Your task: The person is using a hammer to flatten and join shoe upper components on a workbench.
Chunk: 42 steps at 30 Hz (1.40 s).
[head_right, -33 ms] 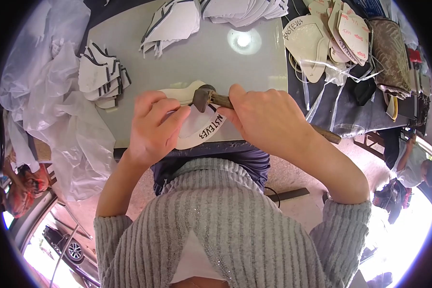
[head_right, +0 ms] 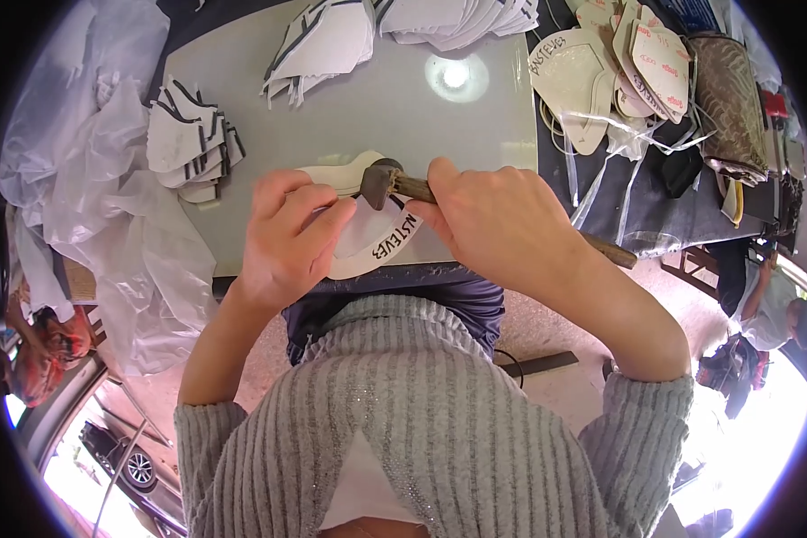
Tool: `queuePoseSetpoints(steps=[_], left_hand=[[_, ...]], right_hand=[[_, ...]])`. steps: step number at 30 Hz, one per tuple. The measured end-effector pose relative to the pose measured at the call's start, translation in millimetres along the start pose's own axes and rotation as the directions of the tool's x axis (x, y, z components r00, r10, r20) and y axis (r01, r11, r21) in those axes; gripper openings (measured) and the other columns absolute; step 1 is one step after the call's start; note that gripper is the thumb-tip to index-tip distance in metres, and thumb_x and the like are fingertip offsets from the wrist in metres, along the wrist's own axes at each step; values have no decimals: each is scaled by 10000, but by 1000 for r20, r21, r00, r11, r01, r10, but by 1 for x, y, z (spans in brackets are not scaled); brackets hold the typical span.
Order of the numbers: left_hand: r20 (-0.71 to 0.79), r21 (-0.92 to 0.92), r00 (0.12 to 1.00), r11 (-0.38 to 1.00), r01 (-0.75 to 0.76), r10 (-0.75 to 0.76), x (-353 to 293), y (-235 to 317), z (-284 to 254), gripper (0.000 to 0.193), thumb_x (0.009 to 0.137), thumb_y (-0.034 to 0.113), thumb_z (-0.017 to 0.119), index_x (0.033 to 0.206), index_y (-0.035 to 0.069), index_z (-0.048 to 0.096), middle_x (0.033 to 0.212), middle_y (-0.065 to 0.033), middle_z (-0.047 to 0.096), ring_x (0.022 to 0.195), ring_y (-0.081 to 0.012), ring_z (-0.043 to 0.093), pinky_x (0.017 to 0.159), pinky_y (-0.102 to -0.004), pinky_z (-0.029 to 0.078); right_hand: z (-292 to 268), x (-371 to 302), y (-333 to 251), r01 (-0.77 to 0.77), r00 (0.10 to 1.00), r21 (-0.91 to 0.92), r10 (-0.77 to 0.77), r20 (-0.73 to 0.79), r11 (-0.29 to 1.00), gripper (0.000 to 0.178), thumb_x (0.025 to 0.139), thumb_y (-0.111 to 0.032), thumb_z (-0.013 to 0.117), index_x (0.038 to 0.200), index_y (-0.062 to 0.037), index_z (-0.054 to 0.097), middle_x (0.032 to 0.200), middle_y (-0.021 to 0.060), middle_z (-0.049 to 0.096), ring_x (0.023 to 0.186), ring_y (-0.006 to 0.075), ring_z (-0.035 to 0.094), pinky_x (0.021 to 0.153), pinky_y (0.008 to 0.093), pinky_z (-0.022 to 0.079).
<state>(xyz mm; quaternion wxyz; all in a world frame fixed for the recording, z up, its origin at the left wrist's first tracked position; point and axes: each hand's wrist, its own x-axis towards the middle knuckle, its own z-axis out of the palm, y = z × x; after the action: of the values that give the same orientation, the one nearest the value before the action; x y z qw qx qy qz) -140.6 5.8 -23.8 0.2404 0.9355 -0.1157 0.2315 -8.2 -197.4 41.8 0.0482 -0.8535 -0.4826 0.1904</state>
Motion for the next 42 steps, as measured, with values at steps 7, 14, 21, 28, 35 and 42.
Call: queuePoseSetpoints(steps=[7,14,21,28,35,42], left_hand=[[62,8,998,1000,-16,15,-2,-1,-1,237,693,102,651,924,49,659,952,-33,589,975,-250,552,892,-416,444],[75,10,997,1000,-13,12,-3,-3,-1,234,702,92,657,932,47,667,960,-34,597,981,-252,554,895,-414,441],[24,-19,999,999,-28,28,0,-4,1,261,665,41,691,925,57,676,938,-33,607,935,-243,570,864,-405,445],[-40,-113,995,990,85,-90,-3,1,9,251,707,-25,708,947,49,689,883,-63,615,794,-257,574,701,-368,442],[3,-279,982,943,181,-188,-3,-4,3,270,672,-1,712,938,40,690,905,-70,601,819,-257,591,725,-366,469],[20,-64,999,998,28,-26,-2,-5,-2,257,674,-17,693,928,24,692,926,-64,602,853,-257,595,764,-375,503]], right_hand=[[-12,-1,-1,67,995,115,-58,-79,991,362,991,-350,552,852,-19,506,581,138,603,532,350,627,489,436,496],[-11,5,-4,53,997,43,-55,58,998,372,988,-351,559,847,-11,505,580,154,591,542,375,617,506,457,487],[2,1,1,54,999,154,-54,-8,987,373,995,-342,547,828,-10,514,588,160,595,549,386,615,509,458,486],[-6,1,-2,6,999,108,-2,-37,994,368,985,-339,563,825,-10,520,599,152,611,565,363,635,510,444,498],[-8,1,-7,-28,999,-17,28,30,999,371,981,-346,566,826,-13,515,600,139,614,572,347,644,505,437,498],[-4,-1,-3,-11,1000,19,11,-19,1000,371,982,-352,565,834,-16,513,594,135,606,567,352,639,495,436,491]])
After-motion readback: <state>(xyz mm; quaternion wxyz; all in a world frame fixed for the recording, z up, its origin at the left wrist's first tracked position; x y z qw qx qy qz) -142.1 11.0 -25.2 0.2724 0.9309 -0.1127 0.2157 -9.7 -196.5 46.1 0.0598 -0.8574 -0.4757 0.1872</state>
